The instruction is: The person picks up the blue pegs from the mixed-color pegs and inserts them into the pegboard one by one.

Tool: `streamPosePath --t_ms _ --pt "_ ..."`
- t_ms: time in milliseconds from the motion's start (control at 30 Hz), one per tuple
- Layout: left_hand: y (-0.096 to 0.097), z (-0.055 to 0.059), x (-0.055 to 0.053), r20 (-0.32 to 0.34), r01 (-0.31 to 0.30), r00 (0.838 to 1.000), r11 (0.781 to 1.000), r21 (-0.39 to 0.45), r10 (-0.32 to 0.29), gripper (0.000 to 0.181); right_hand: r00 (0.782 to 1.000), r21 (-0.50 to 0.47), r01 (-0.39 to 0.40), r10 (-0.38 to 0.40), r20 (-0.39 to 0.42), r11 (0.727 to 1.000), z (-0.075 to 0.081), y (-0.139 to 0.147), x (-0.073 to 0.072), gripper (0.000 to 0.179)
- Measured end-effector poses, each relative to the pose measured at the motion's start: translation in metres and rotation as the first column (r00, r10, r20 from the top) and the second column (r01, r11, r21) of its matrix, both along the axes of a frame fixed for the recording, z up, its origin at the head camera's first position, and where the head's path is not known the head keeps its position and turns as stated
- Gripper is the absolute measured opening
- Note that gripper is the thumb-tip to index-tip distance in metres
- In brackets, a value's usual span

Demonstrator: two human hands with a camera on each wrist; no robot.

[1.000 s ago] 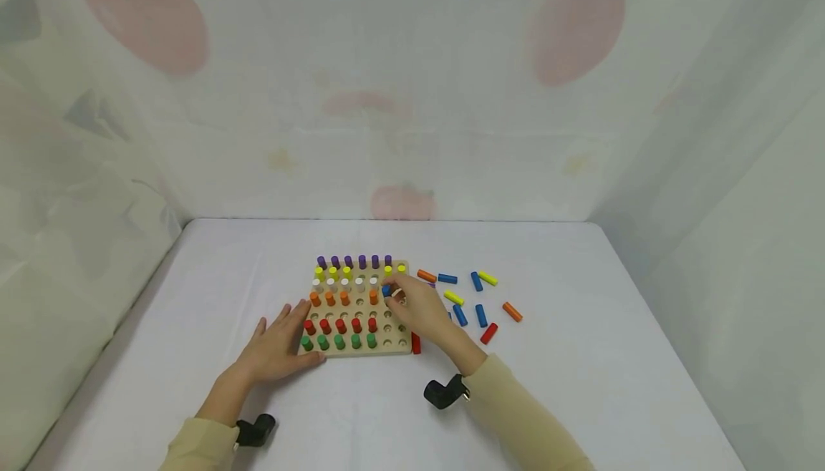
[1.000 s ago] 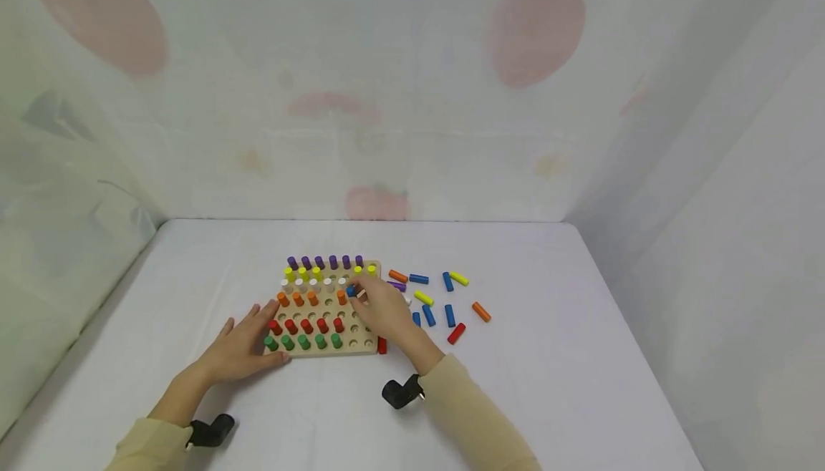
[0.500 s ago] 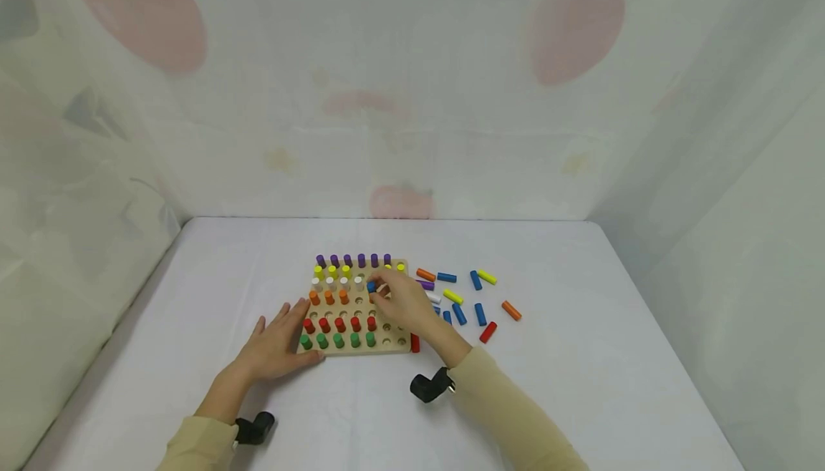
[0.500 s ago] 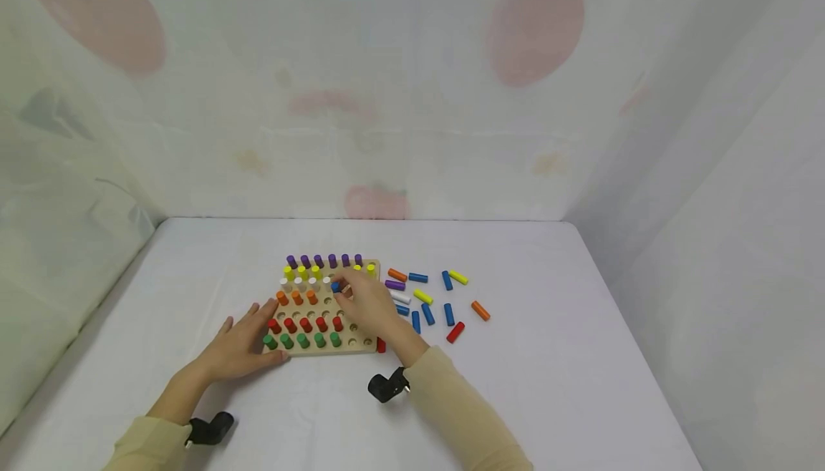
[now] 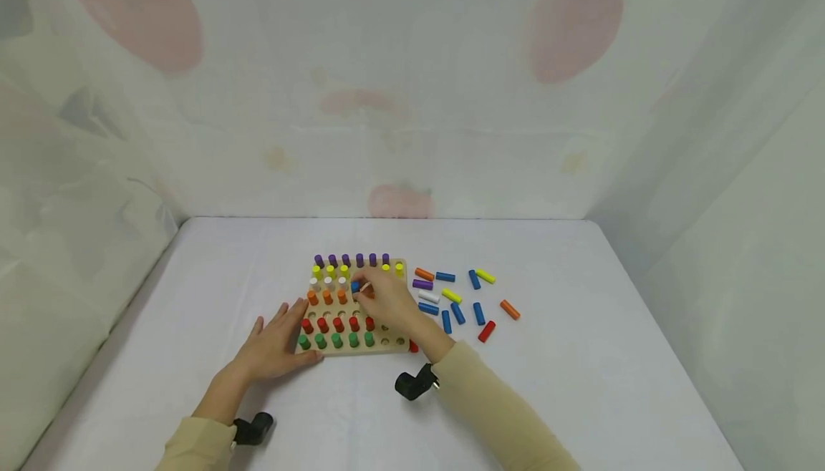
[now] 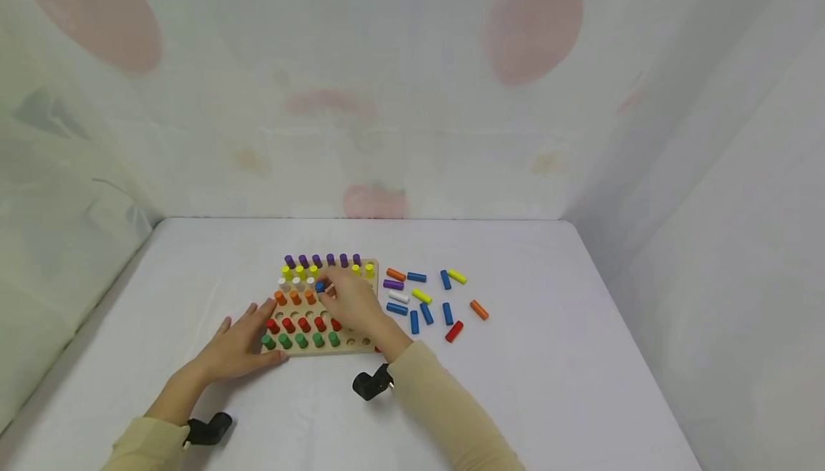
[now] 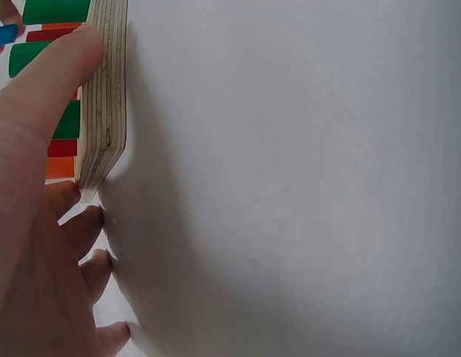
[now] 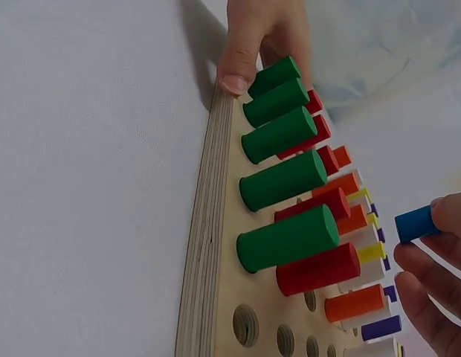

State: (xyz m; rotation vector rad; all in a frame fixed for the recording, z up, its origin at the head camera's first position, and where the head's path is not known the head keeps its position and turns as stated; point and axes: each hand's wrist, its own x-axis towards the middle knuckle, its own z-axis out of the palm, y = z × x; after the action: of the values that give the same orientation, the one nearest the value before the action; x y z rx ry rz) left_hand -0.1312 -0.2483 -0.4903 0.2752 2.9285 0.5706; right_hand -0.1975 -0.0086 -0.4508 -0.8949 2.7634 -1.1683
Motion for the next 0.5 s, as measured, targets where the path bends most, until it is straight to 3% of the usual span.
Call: streamPosePath --t_ms 500 --pt "0.001 0.0 0.0 0.003 0.001 1.0 1.0 0.004 -0.001 0.105 0.998 -0.006 -0.047 0.047 0.036 0.999 0.004 -0.016 0.001 0.022"
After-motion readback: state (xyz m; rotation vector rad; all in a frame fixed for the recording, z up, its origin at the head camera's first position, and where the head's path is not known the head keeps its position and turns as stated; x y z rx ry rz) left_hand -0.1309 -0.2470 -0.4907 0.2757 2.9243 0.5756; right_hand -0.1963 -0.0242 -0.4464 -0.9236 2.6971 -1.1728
